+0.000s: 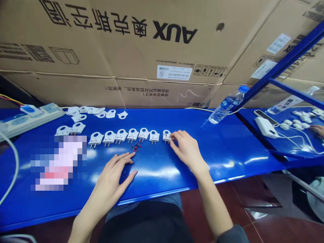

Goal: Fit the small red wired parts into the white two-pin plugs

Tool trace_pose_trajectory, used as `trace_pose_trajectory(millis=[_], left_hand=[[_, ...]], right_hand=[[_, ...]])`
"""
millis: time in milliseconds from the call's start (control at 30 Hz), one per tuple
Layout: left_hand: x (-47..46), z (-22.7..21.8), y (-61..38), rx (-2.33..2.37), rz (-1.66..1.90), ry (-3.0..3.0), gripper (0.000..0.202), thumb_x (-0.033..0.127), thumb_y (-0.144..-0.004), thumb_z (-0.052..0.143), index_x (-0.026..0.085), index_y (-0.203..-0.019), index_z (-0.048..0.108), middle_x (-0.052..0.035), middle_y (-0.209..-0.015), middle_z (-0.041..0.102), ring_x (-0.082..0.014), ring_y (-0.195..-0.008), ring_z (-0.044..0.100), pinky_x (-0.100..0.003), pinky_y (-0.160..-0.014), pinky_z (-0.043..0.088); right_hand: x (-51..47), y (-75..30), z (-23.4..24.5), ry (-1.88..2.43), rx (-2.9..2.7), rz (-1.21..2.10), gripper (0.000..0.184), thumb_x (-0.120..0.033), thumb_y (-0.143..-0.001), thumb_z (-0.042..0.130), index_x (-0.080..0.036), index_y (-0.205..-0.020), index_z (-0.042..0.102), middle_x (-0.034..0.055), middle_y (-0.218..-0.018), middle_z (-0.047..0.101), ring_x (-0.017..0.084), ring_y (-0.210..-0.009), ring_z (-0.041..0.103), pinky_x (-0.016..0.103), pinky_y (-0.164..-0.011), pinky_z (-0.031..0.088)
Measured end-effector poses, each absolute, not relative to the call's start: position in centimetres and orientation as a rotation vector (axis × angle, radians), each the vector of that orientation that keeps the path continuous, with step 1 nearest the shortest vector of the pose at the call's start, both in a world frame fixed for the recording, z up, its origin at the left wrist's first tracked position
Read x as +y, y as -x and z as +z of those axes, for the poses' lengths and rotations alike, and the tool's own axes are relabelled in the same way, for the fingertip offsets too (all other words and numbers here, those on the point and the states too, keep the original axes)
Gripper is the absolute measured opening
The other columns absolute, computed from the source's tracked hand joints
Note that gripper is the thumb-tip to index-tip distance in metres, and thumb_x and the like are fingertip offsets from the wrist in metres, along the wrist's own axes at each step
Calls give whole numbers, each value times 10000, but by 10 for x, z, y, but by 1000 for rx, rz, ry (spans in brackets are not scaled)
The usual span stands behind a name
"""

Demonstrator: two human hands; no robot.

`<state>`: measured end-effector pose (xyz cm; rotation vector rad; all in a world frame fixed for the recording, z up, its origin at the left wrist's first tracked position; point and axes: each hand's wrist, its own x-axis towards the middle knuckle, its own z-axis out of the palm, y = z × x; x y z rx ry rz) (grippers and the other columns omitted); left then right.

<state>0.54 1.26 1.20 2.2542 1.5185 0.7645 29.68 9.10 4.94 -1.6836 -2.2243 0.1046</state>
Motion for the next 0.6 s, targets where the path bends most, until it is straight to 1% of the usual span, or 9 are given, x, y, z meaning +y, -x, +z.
trace_pose_trajectory(millis=[167,300,433,533,600], left_hand=[[13,12,-6,1510,761,-2255,200,415,-1043,532,270,-1170,585,-59,-1435,655,-272,-1410,551,-595,-1226,416],[13,12,-5,1506,758,-2262,202,419,-1042,535,272,-1171,585,-57,-1443,652,-274,-1408,551,-596,-1223,418],[13,13,-6,1510,756,-2268,204,421,-1046,526,269,-1166,589,-59,-1441,655,-279,-1417,547,-602,-1225,414],[14,13,-6,1510,748,-2264,219,440,-1042,530,274,-1172,588,-53,-1437,657,-280,-1413,552,-599,-1220,423],[14,13,-7,1510,752,-2266,217,436,-1042,530,274,-1175,587,-51,-1426,662,-278,-1403,559,-595,-1219,423]], right_hand=[[105,-298,43,1742,-2296,107,144,-256,-1039,560,-215,-1061,696,59,-1014,738,226,-964,672,298,-733,464],[103,-296,42,1780,-2281,94,162,-229,-1034,554,-210,-1105,698,65,-1058,734,221,-971,682,301,-745,483],[98,-286,48,1741,-2242,48,267,-212,-1041,517,-201,-1259,670,82,-1118,731,234,-1006,681,332,-796,514],[94,-267,51,1650,-2314,-67,331,-232,-1053,499,-200,-1347,648,107,-1220,718,280,-1090,631,381,-842,515],[92,-251,51,1588,-2425,-125,366,-212,-1047,505,-195,-1390,632,123,-1303,694,309,-1147,585,419,-889,496]])
